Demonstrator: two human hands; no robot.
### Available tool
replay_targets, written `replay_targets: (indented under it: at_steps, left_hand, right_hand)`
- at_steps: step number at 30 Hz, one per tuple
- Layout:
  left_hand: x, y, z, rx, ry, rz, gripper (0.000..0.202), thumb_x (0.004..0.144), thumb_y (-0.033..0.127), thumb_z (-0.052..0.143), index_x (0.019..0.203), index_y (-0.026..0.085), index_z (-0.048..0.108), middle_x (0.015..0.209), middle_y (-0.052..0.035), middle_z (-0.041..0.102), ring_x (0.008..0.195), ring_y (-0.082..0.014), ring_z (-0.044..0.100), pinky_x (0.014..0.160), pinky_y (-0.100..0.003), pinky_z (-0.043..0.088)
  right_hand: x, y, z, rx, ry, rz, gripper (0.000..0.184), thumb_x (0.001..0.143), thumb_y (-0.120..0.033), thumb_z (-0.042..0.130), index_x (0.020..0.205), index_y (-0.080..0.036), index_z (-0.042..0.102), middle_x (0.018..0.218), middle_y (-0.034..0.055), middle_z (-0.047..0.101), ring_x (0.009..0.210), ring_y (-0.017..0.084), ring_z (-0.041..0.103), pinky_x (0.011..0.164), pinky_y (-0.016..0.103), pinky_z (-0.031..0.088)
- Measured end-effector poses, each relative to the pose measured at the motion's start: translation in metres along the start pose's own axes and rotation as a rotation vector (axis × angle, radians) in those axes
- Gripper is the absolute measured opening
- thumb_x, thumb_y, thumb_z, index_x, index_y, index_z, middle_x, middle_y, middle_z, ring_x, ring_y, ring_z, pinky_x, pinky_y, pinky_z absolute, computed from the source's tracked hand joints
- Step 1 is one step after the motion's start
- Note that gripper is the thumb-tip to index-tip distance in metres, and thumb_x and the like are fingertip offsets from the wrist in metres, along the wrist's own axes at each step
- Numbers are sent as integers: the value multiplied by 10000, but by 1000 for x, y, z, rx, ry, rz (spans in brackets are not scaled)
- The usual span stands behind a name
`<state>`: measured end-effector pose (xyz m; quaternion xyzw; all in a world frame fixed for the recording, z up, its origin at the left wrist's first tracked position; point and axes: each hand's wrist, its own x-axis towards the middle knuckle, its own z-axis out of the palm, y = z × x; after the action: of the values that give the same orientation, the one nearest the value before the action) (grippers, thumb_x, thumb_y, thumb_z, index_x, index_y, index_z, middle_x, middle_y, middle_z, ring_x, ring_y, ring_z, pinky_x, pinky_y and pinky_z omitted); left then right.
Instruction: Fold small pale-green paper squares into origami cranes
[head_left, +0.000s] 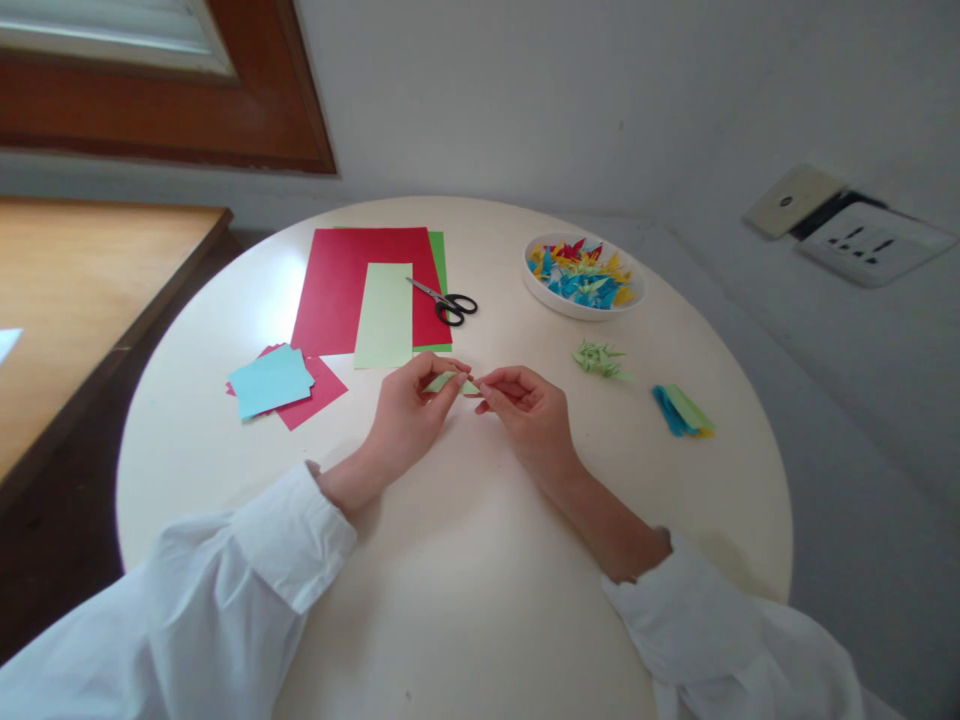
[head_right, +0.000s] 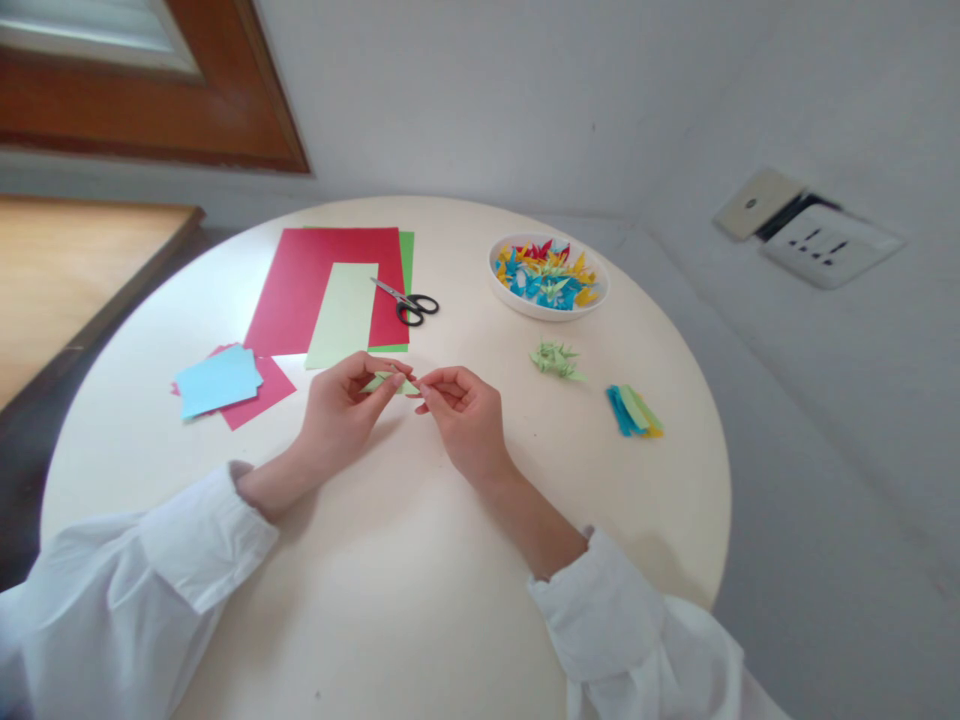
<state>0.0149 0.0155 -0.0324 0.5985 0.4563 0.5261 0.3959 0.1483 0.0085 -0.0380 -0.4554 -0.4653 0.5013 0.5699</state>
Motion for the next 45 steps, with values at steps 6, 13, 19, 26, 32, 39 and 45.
replay_targets:
  at_steps: [6, 13, 19, 26, 32, 39, 45]
  left_hand:
    - [0, -1, 0, 3, 5, 12, 90, 761, 244, 589, 745, 155, 588, 849, -73, 672, 822, -171, 639, 725, -301, 510]
    - [0, -1, 0, -1, -2, -1, 84, 759, 242, 591, 743, 161, 580, 867, -77, 676, 838, -174, 639, 718, -299, 512]
    - [-1, 2, 1, -64, -1, -29, 88, 750, 236, 606, 761, 159, 567, 889, -80, 680, 833, -171, 652, 756, -322, 518]
    - [0, 1, 1, -83, -1, -27, 92, 744, 227, 612, 743, 158, 552, 860, -71, 675, 818, -172, 661, 751, -323, 521]
    - [-1, 2, 1, -92, -11, -26, 79, 748, 213, 605, 742, 163, 544, 856, -66, 671, 814, -166, 661, 757, -323, 522]
    - [-1, 1, 1, -101, -6, -32, 86, 741, 213, 612, 738, 163, 543, 853, -66, 674, 810, -171, 663, 756, -325, 517]
    - [-1, -2, 1, -78, -5, -15, 88, 741, 218, 611, 744, 164, 542, 838, -59, 667, 803, -165, 657, 735, -308, 517]
  right_hand:
    - [1, 0, 1, 10, 6, 32, 234, 626, -342, 714, 728, -171, 592, 673, -3, 659, 627, 137, 658, 535, 243, 519]
    - [1, 3, 2, -8, 14, 22, 226, 608, -310, 726, 715, -175, 579, 658, -3, 657, 610, 139, 658, 500, 225, 489]
    - [1, 3, 2, -26, 27, -3, 205, 603, -276, 727, 715, -183, 583, 664, -4, 666, 619, 134, 648, 522, 236, 506]
    - [-1, 1, 3, -34, 30, -21, 200, 597, -262, 733, 696, -179, 580, 662, -4, 665, 613, 124, 636, 518, 230, 516]
    - [-1, 1, 3, -56, 24, -37, 223, 593, -294, 738, 681, -188, 563, 662, -7, 655, 638, 134, 644, 530, 237, 527]
    - [-2, 1, 3, -71, 22, -58, 226, 600, -303, 734, 676, -191, 553, 664, -13, 633, 655, 132, 642, 607, 257, 540]
    - [-2, 0, 3, -73, 15, -57, 208, 605, -283, 722, 661, -187, 545, 652, -15, 618, 628, 120, 622, 599, 249, 526]
